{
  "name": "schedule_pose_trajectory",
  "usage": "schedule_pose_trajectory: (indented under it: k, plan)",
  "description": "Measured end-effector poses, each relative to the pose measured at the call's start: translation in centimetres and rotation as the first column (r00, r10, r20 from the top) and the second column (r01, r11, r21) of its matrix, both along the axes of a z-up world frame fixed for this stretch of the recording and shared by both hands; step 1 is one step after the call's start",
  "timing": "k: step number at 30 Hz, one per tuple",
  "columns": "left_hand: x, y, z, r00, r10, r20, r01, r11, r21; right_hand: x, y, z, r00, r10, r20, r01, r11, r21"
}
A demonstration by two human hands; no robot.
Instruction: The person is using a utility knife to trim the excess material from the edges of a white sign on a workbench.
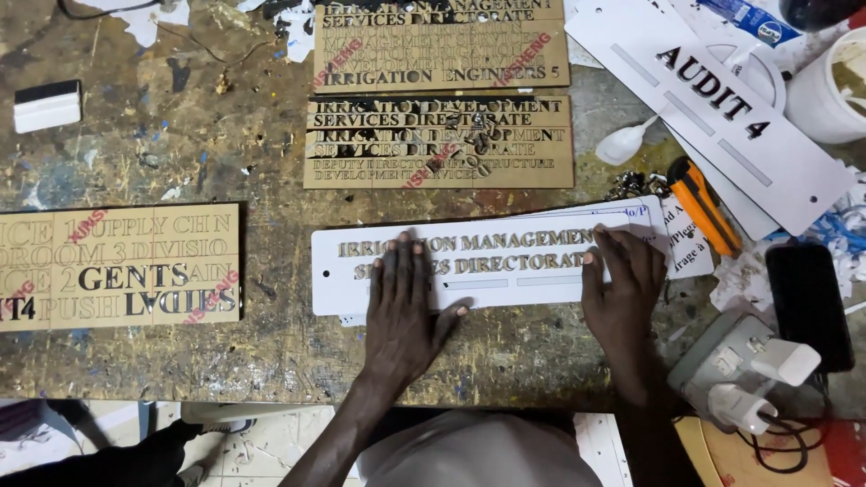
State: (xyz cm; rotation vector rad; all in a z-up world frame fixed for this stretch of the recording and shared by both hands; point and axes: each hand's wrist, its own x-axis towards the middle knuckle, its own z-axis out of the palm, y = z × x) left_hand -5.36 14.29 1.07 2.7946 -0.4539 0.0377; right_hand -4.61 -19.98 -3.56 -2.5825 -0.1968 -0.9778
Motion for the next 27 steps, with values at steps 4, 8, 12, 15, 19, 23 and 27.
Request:
schedule_pose_trajectory:
  k: [4, 8, 12, 15, 19, 23, 27]
  plan:
    - [0.2, -2.0, -0.4, 0.995, -0.035, 0.094, 0.036, 0.999, -0.005, 0.3, 0.0, 0.3, 1.0, 0.009, 0.013, -0.009, 1.0, -0.001]
    - [0.3, -3.6, -0.2, 0.987, -0.066, 0.144, 0.074, 0.996, -0.048, 0.2, 0.3, 0.7, 1.0, 0.007, 0.029, -0.008, 1.0, 0.008]
    - [0.6, -4.3, 0.0, 0.986, -0.061, 0.154, 0.071, 0.996, -0.061, 0.2, 0.7, 0.9, 1.0, 0.006, 0.02, -0.006, 0.999, 0.046]
    - [0.5, -4.6, 0.8, 0.986, -0.062, 0.153, 0.073, 0.995, -0.066, 0.2, 0.6, 0.9, 1.0, -0.005, 0.025, 0.004, 1.0, 0.03]
    - [0.7, -5.7, -0.2, 0.984, -0.096, 0.152, 0.11, 0.99, -0.083, 0.3, 0.5, 0.9, 0.999, -0.012, 0.032, 0.011, 1.0, 0.019]
    - [0.9, -7.1, -0.2, 0.975, -0.153, 0.161, 0.171, 0.98, -0.106, -0.1, 1.5, 2.0, 0.999, -0.043, -0.004, 0.042, 0.996, -0.073]
    - [1.3, -7.7, -0.7, 0.968, -0.183, 0.174, 0.204, 0.973, -0.112, -1.0, 6.7, 8.7, 0.953, 0.085, -0.291, -0.126, 0.984, -0.126]
